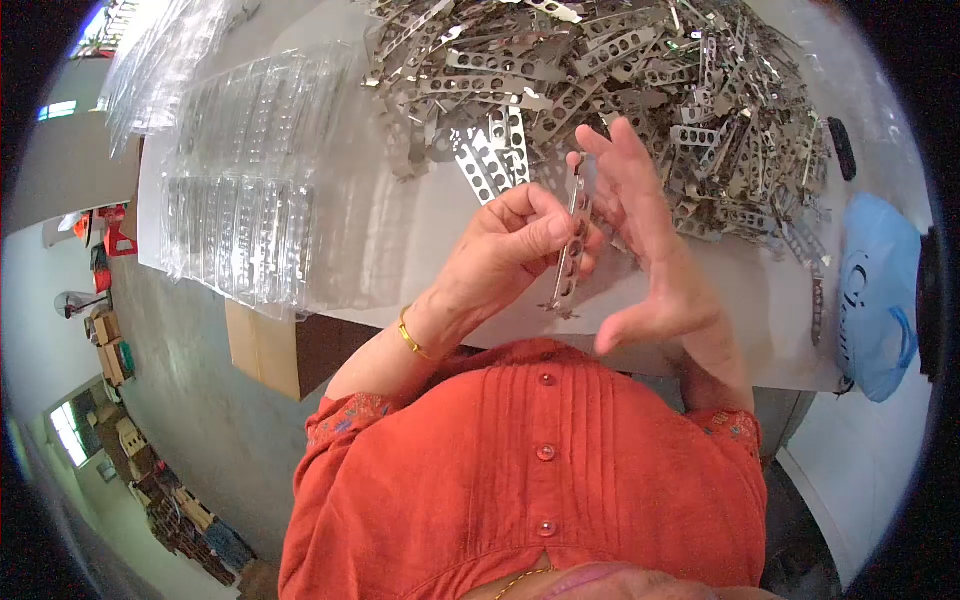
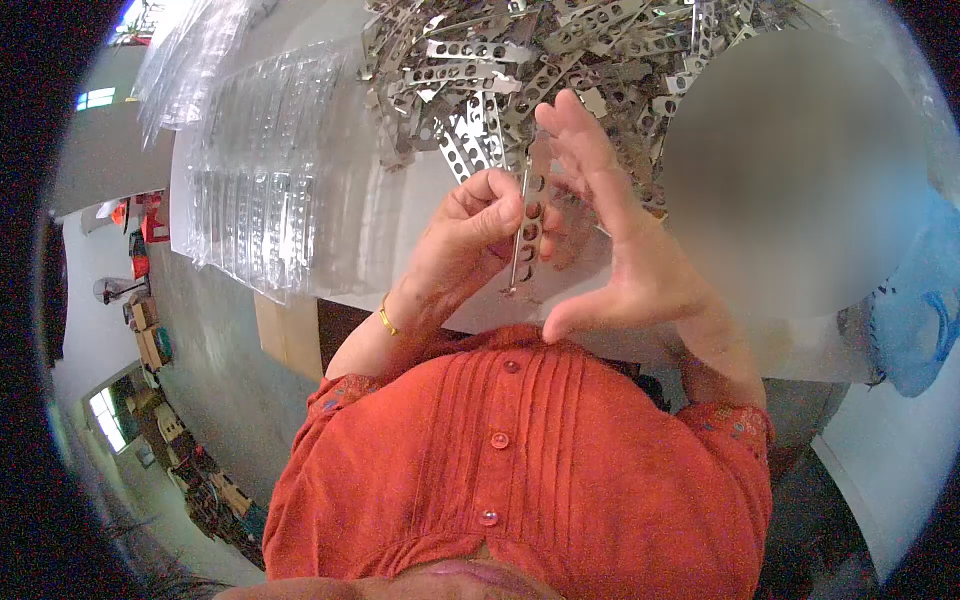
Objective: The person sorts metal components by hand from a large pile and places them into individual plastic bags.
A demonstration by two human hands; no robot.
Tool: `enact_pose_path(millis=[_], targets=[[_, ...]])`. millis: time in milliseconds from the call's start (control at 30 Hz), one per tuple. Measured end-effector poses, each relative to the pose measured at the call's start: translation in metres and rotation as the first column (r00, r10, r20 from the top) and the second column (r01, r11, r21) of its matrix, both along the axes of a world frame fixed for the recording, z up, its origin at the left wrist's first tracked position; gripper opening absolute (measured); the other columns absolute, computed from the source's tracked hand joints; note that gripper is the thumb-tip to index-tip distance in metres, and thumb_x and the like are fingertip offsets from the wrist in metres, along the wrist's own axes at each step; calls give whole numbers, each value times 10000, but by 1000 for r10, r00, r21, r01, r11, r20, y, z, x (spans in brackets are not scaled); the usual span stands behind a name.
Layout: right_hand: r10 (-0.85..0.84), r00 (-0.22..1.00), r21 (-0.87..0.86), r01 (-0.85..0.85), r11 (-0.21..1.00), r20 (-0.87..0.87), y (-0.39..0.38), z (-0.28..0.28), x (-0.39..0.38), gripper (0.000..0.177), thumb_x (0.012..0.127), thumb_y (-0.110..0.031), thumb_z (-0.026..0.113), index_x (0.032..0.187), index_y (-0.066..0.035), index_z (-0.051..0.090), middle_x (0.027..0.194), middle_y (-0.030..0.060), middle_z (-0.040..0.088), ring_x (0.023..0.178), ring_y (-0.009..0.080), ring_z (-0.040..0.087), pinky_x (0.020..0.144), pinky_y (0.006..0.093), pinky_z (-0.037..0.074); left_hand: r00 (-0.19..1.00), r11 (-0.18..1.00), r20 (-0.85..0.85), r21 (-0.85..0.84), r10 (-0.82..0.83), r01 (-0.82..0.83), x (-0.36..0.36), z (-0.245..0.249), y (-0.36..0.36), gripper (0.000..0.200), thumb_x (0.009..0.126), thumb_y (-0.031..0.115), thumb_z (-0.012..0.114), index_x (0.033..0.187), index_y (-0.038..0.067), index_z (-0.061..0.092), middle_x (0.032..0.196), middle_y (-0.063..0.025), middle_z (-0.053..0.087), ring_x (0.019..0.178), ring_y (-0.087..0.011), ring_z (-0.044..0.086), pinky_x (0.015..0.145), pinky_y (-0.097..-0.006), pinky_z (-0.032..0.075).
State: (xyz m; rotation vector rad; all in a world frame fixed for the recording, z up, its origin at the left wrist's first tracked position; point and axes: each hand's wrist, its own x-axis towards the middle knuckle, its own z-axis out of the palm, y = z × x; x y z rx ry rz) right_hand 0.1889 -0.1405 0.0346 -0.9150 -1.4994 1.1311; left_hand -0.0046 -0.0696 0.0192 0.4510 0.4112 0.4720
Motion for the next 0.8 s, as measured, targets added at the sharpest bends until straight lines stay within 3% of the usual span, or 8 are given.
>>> enact_pose_path(millis=[67, 167, 200, 333, 567, 667, 733, 800], targets=[[-65, 960, -155, 22, 988, -274, 0, -2, 6, 1061, 761, -312, 853, 1543, -20, 197, 1551, 173, 299, 1406, 259, 365, 1106, 396, 353, 999, 999, 15, 16, -31, 31, -1, 2, -1, 142, 943, 167, 677, 927, 54, 593, 984, -158, 697, 862, -225, 683, 791, -354, 564], [-10, 951, -307, -90, 947, -310, 1, -2, 18, 746, 859, -234, 761, 1448, -7, 365, 1374, 116, 477, 1211, 178, 536, 968, 323, 457, 994, 987, 5, 127, -105, 104, 0, -2, -5, 148, 935, 168, 688, 923, 52, 597, 966, -147, 695, 849, -216, 685, 779, -347, 565], [-45, 934, -320, -76, 944, -354, -1, 3, 14, 451, 885, -128, 712, 1274, -2, 523, 1138, 56, 583, 962, 109, 619, 828, 260, 509, 990, 978, -10, 154, -139, 139, 0, -4, -6, 147, 924, 165, 696, 910, 55, 599, 951, -144, 695, 837, -219, 689, 761, -344, 565], [53, 975, -234, -104, 967, -214, -4, 4, 17, 197, 885, -42, 703, 1062, -13, 623, 936, 31, 655, 802, 88, 648, 726, 232, 532, 971, 956, -49, 170, -234, 239, 1, 5, -8, 140, 920, 145, 699, 912, 44, 603, 947, -137, 696, 843, -205, 691, 766, -334, 564], [42, 966, -332, -128, 935, -256, -9, 10, 14, 130, 917, -22, 665, 1039, -9, 625, 928, 66, 693, 824, 102, 663, 721, 241, 542, 956, 919, -89, 264, -279, 293, -6, 4, -6, 121, 940, 124, 675, 966, 36, 596, 988, -136, 701, 865, -195, 683, 804, -336, 556], [-32, 993, -282, -2, 959, -114, -8, 10, 14, 119, 902, -31, 671, 1012, -17, 629, 937, 57, 672, 832, 101, 655, 725, 256, 534, 937, 872, -305, 398, -169, 287, -2, 23, -12, 161, 970, 132, 636, 1063, 21, 566, 1006, -125, 691, 868, -186, 677, 800, -333, 546], [-80, 996, -298, 62, 952, -48, -9, 12, 14, 120, 891, -38, 682, 1001, -26, 637, 969, 47, 661, 856, 93, 642, 750, 263, 520, 904, 667, -425, 663, -39, 340, 2, 26, -16, 196, 1005, 126, 569, 1149, 3, 518, 992, -105, 673, 863, -161, 657, 766, -317, 537], [-63, 991, -351, 17, 936, -120, -11, 14, 11, 126, 881, -59, 685, 995, -35, 637, 946, 42, 651, 824, 99, 628, 715, 273, 513, 883, 642, -467, 665, -40, 381, 1, 17, -20, 207, 1015, 116, 539, 1178, -7, 505, 984, -100, 666, 858, -151, 646, 748, -305, 532]])
